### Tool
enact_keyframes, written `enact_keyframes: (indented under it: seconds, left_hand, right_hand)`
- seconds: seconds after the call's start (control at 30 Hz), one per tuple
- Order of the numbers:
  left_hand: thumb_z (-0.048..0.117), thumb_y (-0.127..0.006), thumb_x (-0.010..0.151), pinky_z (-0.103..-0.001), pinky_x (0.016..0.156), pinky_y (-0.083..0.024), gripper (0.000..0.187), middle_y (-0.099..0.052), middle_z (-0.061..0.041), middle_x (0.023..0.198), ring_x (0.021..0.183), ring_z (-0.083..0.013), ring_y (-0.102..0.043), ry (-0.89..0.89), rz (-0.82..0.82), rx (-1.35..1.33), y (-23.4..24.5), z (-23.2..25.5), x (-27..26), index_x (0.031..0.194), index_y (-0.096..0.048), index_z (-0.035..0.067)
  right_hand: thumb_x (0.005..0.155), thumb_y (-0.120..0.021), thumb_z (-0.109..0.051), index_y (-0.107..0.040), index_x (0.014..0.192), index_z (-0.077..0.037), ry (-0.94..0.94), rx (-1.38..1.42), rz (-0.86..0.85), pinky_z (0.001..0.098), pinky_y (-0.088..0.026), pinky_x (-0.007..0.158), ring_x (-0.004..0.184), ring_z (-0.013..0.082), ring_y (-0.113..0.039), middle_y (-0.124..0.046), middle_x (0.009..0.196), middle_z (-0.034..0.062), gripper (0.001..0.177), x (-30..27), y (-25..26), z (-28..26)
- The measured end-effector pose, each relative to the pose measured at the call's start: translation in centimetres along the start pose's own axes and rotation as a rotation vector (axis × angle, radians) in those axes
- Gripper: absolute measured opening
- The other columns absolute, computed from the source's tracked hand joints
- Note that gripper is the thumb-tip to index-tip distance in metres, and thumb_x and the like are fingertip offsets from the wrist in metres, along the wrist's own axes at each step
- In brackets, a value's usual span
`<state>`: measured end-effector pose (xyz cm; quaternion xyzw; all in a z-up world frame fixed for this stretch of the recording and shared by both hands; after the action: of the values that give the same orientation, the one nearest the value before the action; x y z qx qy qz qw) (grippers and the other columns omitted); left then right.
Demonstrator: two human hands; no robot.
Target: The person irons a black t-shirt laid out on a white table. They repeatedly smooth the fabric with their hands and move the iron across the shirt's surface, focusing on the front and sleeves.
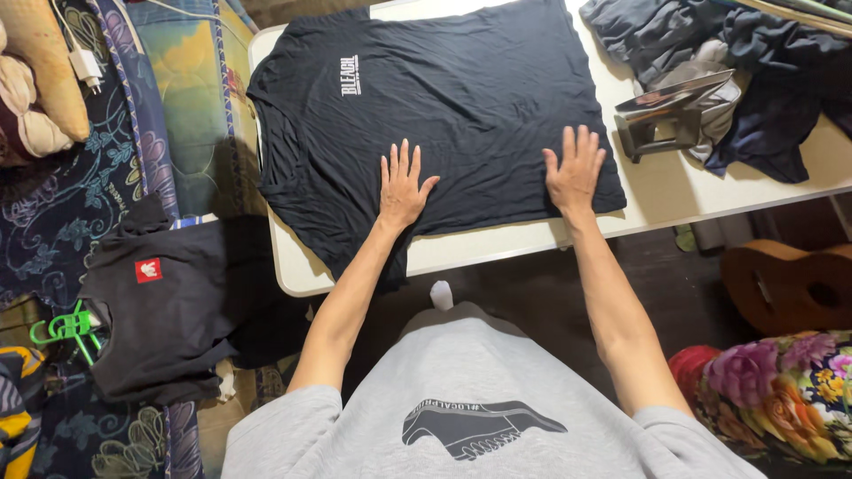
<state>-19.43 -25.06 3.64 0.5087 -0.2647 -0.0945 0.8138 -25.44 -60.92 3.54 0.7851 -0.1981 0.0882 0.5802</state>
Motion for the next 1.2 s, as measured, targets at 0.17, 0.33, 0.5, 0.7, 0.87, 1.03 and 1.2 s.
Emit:
enact_keyframes:
  seconds: [0.17, 0.33, 0.5, 0.7, 0.87, 1.03, 1.2]
  left_hand:
    - [0.049, -0.055, 0.107, -0.058, 0.126, -0.021, 0.075, -0.028, -0.025, 0.167, 0.155, -0.0454, -0.025, 0.016, 0.038, -0.074, -0.5, -0.6, 3.4, 0.156, -0.038, -0.005]
    - [0.050, -0.057, 0.103, -0.059, 0.124, -0.021, 0.076, -0.028, -0.025, 0.165, 0.153, -0.0463, -0.024, 0.070, 0.027, -0.020, -1.7, -1.5, 5.0, 0.155, -0.039, -0.003]
    - [0.050, -0.058, 0.103, -0.059, 0.123, -0.022, 0.074, -0.031, -0.024, 0.165, 0.152, -0.0473, -0.026, 0.085, -0.006, -0.029, -1.8, -1.6, 4.2, 0.155, -0.042, -0.001]
    - [0.047, -0.058, 0.107, -0.059, 0.126, -0.023, 0.069, -0.031, -0.024, 0.166, 0.154, -0.0472, -0.026, 0.135, 0.097, -0.009, -2.8, -3.6, 8.6, 0.155, -0.044, -0.001]
    - [0.051, -0.053, 0.106, -0.059, 0.124, -0.023, 0.072, -0.030, -0.024, 0.165, 0.153, -0.0465, -0.026, 0.221, 0.086, 0.098, -3.1, -4.5, 10.5, 0.156, -0.043, 0.001]
    - [0.054, -0.050, 0.105, -0.059, 0.123, -0.021, 0.073, -0.029, -0.023, 0.166, 0.152, -0.0463, -0.025, 0.251, 0.009, 0.137, -2.7, -4.1, 10.2, 0.157, -0.041, 0.003]
    - [0.056, -0.050, 0.103, -0.058, 0.123, -0.019, 0.075, -0.029, -0.020, 0.166, 0.153, -0.0433, -0.023, 0.287, -0.073, 0.114, -2.8, -5.3, 12.3, 0.156, -0.039, 0.004]
  right_hand:
    - [0.109, -0.058, -0.042, -0.049, 0.154, -0.009, 0.078, 0.107, -0.104, 0.0656, -0.024, 0.122, 0.153, 0.0480, -0.029, -0.036, 0.164, 0.0238, 0.057, 4.1, -1.0, -3.5]
    - [0.105, -0.058, -0.046, -0.048, 0.155, -0.011, 0.207, 0.056, -0.180, 0.0684, -0.022, 0.118, 0.150, 0.0489, -0.027, -0.034, 0.163, 0.0251, 0.062, 8.1, -2.7, -3.7]
    - [0.109, -0.057, -0.047, -0.044, 0.159, -0.008, 0.006, -0.056, -0.120, 0.0755, -0.017, 0.111, 0.147, 0.0546, -0.023, -0.031, 0.162, 0.0284, 0.065, 8.3, -4.0, -0.5]
    - [0.110, -0.055, -0.044, -0.045, 0.158, -0.012, 0.158, 0.101, -0.184, 0.0714, -0.020, 0.119, 0.153, 0.0496, -0.025, -0.033, 0.164, 0.0249, 0.058, 14.3, -6.1, -2.7]
    - [0.108, -0.056, -0.043, -0.046, 0.157, -0.013, 0.239, 0.089, -0.241, 0.0692, -0.018, 0.118, 0.151, 0.0490, -0.024, -0.032, 0.164, 0.0248, 0.058, 18.3, -8.0, -1.8]
    - [0.108, -0.057, -0.042, -0.046, 0.159, -0.009, 0.268, 0.057, -0.239, 0.0706, -0.014, 0.115, 0.149, 0.0516, -0.022, -0.030, 0.163, 0.0286, 0.062, 20.6, -8.8, 0.0]
    - [0.111, -0.056, -0.041, -0.050, 0.155, -0.011, 0.247, 0.116, -0.203, 0.0657, -0.017, 0.125, 0.155, 0.0469, -0.025, -0.034, 0.165, 0.0229, 0.054, 22.6, -9.1, -1.1]
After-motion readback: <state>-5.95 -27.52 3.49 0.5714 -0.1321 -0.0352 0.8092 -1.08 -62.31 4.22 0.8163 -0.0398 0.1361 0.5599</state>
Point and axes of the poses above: each hand's wrist, its own x-axis towards the middle knuckle, its own y-axis out of the back of the hand, z = x × y, the point moved 3 cm from there along x, towards the middle knuckle
